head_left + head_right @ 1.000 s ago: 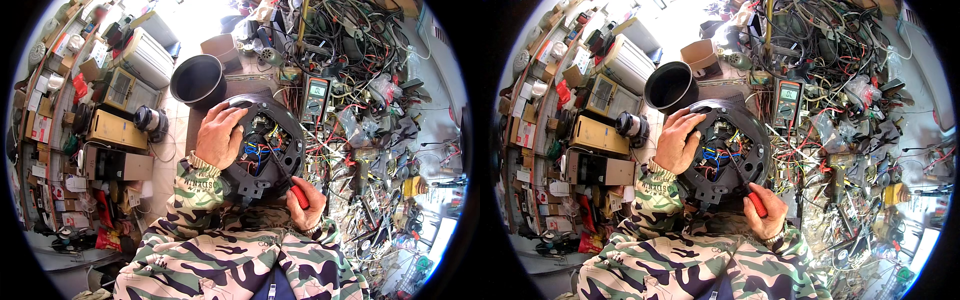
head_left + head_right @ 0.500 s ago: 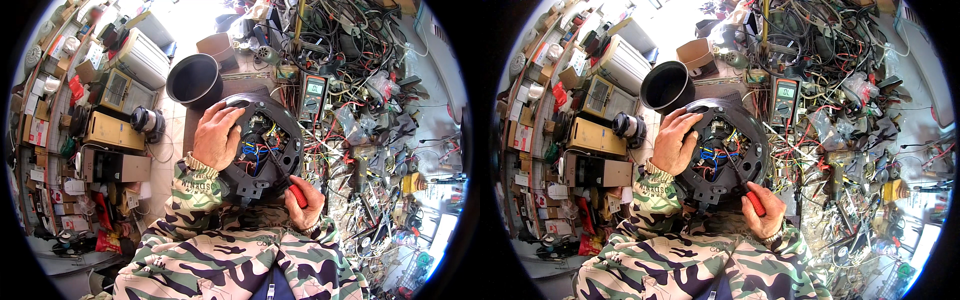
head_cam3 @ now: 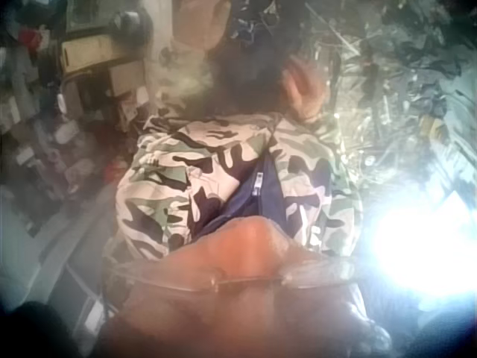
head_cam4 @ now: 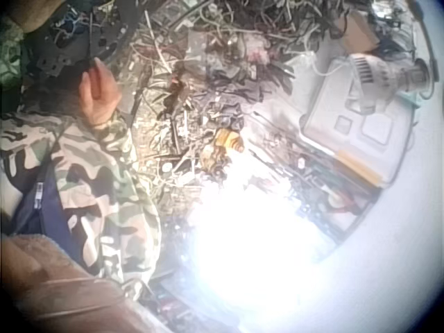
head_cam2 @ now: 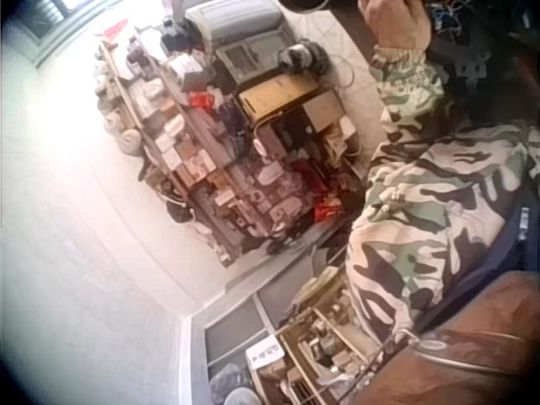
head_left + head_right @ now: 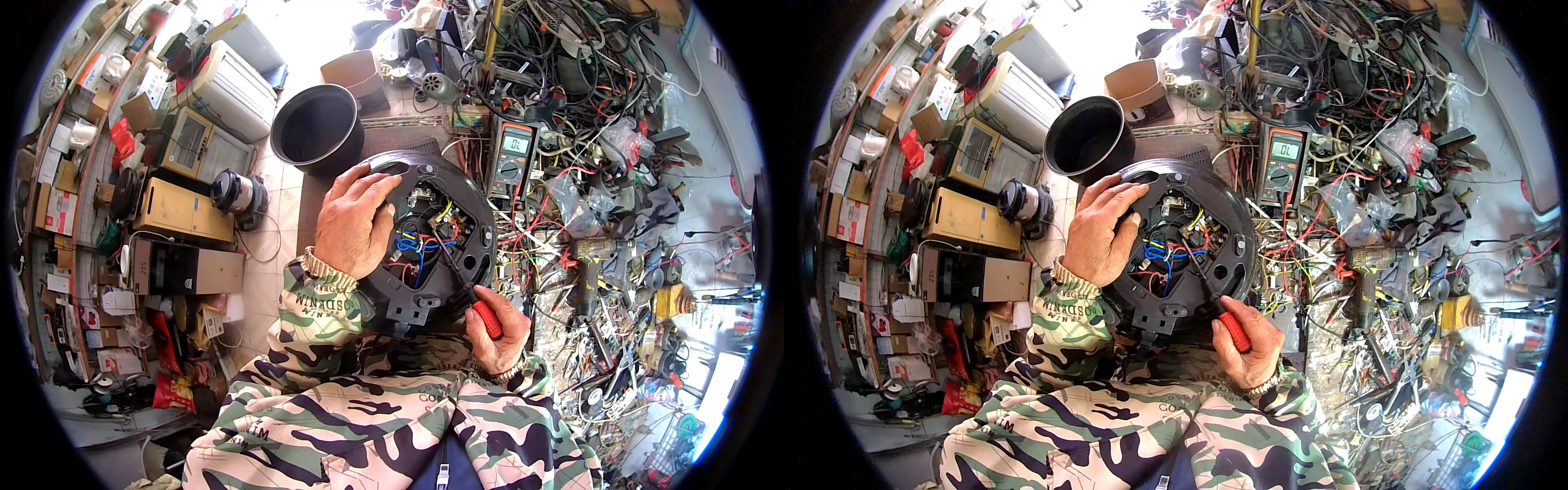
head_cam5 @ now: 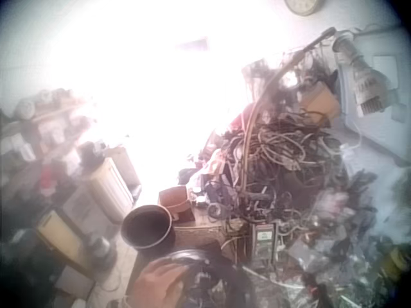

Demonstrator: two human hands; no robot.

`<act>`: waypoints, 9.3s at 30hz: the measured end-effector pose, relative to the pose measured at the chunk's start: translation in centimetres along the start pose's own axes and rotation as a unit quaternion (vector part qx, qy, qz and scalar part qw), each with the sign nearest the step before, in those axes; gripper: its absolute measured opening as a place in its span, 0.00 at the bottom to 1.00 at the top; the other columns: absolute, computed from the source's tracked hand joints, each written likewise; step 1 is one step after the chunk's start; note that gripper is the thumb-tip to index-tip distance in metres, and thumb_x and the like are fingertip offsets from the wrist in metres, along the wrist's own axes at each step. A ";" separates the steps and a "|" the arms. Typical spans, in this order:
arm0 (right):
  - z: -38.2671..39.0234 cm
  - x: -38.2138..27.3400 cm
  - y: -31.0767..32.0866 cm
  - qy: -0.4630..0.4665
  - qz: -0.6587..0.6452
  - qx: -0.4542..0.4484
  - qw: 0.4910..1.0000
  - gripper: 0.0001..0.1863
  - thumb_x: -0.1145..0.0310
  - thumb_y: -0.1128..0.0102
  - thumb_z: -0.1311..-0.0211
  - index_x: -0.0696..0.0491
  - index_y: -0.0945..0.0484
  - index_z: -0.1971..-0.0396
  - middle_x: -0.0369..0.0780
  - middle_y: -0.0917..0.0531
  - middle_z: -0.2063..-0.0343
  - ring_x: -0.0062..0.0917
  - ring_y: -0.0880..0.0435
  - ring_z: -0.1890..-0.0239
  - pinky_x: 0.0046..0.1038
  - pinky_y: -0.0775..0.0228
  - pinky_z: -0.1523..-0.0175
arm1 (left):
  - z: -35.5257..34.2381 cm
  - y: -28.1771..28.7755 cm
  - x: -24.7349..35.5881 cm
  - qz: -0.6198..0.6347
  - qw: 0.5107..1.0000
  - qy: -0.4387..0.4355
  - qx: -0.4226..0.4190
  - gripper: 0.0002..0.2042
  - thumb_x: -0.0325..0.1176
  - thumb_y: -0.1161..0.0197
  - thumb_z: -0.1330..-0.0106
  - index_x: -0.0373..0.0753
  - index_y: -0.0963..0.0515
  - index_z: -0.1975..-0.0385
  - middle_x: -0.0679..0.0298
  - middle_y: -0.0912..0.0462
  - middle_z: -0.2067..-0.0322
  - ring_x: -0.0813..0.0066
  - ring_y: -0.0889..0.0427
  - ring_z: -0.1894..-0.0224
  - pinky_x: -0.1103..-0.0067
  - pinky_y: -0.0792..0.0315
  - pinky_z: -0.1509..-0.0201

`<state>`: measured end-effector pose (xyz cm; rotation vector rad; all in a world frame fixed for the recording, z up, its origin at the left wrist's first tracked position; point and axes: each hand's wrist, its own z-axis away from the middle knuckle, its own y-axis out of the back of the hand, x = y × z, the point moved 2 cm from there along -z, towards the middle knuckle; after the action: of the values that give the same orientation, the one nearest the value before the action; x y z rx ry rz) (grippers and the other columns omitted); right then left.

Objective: The person repairs a rice cooker by manipulating internal wires and components with a screwdriver. They then reassemble the unit by securing the bottom cover and placing the inner pot back inside.

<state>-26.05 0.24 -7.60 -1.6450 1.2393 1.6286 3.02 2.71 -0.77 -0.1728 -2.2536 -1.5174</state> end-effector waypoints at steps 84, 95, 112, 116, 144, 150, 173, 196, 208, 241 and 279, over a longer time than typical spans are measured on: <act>8.9 -0.3 -5.4 -0.188 -0.004 0.170 0.967 0.19 0.69 0.31 0.25 0.64 0.17 0.41 0.32 0.16 0.71 0.14 0.22 0.70 0.22 0.28 0.64 | 1.7 -1.2 0.2 0.016 0.997 -0.027 0.065 0.26 0.22 0.38 0.38 0.31 0.19 0.37 0.48 0.14 0.39 0.42 0.25 0.28 0.55 0.33 0.22; 8.9 -0.1 -3.7 -0.190 -0.027 0.146 0.970 0.19 0.68 0.30 0.25 0.62 0.15 0.41 0.33 0.17 0.71 0.14 0.22 0.71 0.22 0.28 0.64 | 1.2 -1.5 0.1 0.007 0.997 -0.033 0.067 0.25 0.25 0.37 0.38 0.30 0.18 0.39 0.50 0.14 0.40 0.43 0.24 0.29 0.53 0.33 0.24; 4.7 2.4 2.7 -0.175 -0.100 0.048 0.978 0.19 0.65 0.36 0.20 0.64 0.16 0.40 0.33 0.18 0.74 0.15 0.23 0.73 0.22 0.29 0.65 | 1.1 0.1 0.2 -0.004 1.000 0.009 0.018 0.25 0.23 0.34 0.35 0.34 0.19 0.35 0.49 0.15 0.36 0.44 0.25 0.26 0.58 0.33 0.21; 3.9 3.2 3.6 -0.176 -0.109 0.020 0.978 0.19 0.65 0.37 0.20 0.64 0.16 0.40 0.34 0.18 0.73 0.14 0.24 0.71 0.21 0.30 0.64 | 0.8 0.1 0.4 0.003 1.000 0.011 0.016 0.25 0.23 0.35 0.35 0.33 0.19 0.36 0.48 0.15 0.37 0.43 0.26 0.26 0.58 0.32 0.21; 3.5 3.9 -1.0 -0.254 0.057 0.059 0.964 0.17 0.68 0.29 0.29 0.59 0.16 0.45 0.36 0.21 0.80 0.19 0.27 0.76 0.29 0.31 0.69 | 1.0 0.5 0.4 0.024 0.999 0.022 0.008 0.26 0.24 0.40 0.35 0.30 0.22 0.34 0.44 0.16 0.37 0.36 0.25 0.28 0.49 0.35 0.21; 4.4 3.8 -1.5 -0.273 0.061 0.075 0.957 0.19 0.68 0.32 0.27 0.59 0.17 0.41 0.36 0.21 0.80 0.18 0.28 0.76 0.28 0.32 0.68 | 0.9 0.6 0.6 0.025 1.000 0.008 -0.002 0.27 0.24 0.40 0.35 0.30 0.22 0.33 0.44 0.16 0.37 0.37 0.26 0.27 0.50 0.36 0.20; 4.5 2.6 -2.1 -0.242 0.050 0.068 0.967 0.12 0.66 0.30 0.26 0.59 0.16 0.54 0.36 0.21 0.80 0.18 0.27 0.76 0.29 0.30 0.68 | 1.1 0.4 0.6 0.016 1.000 -0.003 0.013 0.26 0.21 0.41 0.34 0.29 0.22 0.33 0.42 0.15 0.40 0.36 0.25 0.27 0.55 0.34 0.21; 5.9 3.3 -2.5 -0.214 -0.016 0.062 0.975 0.13 0.66 0.31 0.25 0.60 0.15 0.52 0.33 0.21 0.79 0.15 0.28 0.75 0.26 0.31 0.68 | 1.2 0.2 0.7 -0.010 1.000 -0.003 0.011 0.25 0.22 0.42 0.33 0.29 0.21 0.34 0.43 0.15 0.39 0.40 0.25 0.27 0.57 0.33 0.21; 6.8 3.5 -2.7 -0.215 -0.028 0.073 0.973 0.14 0.66 0.29 0.26 0.62 0.15 0.52 0.35 0.21 0.80 0.17 0.27 0.76 0.26 0.30 0.68 | 1.2 -0.1 0.4 -0.022 1.000 -0.005 0.021 0.24 0.24 0.40 0.33 0.30 0.20 0.36 0.45 0.14 0.40 0.42 0.24 0.28 0.57 0.33 0.22; 6.9 3.4 -3.4 -0.212 -0.020 0.063 0.975 0.13 0.66 0.30 0.26 0.62 0.16 0.54 0.34 0.21 0.80 0.16 0.26 0.76 0.27 0.31 0.70 | 1.4 -0.2 0.4 -0.007 1.000 -0.003 0.026 0.24 0.24 0.41 0.32 0.29 0.21 0.34 0.42 0.16 0.39 0.40 0.25 0.28 0.57 0.33 0.21; 6.5 3.9 -3.1 -0.204 -0.028 0.071 0.976 0.13 0.66 0.29 0.26 0.62 0.14 0.55 0.34 0.19 0.79 0.15 0.25 0.75 0.26 0.31 0.69 | 1.4 -0.3 0.4 -0.008 0.999 0.000 0.034 0.25 0.24 0.38 0.35 0.31 0.20 0.36 0.45 0.13 0.41 0.43 0.24 0.27 0.56 0.34 0.21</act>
<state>-27.09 6.27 -13.03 -1.1711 1.0582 1.6909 2.24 3.80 -1.29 -0.1352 -2.3074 -1.4468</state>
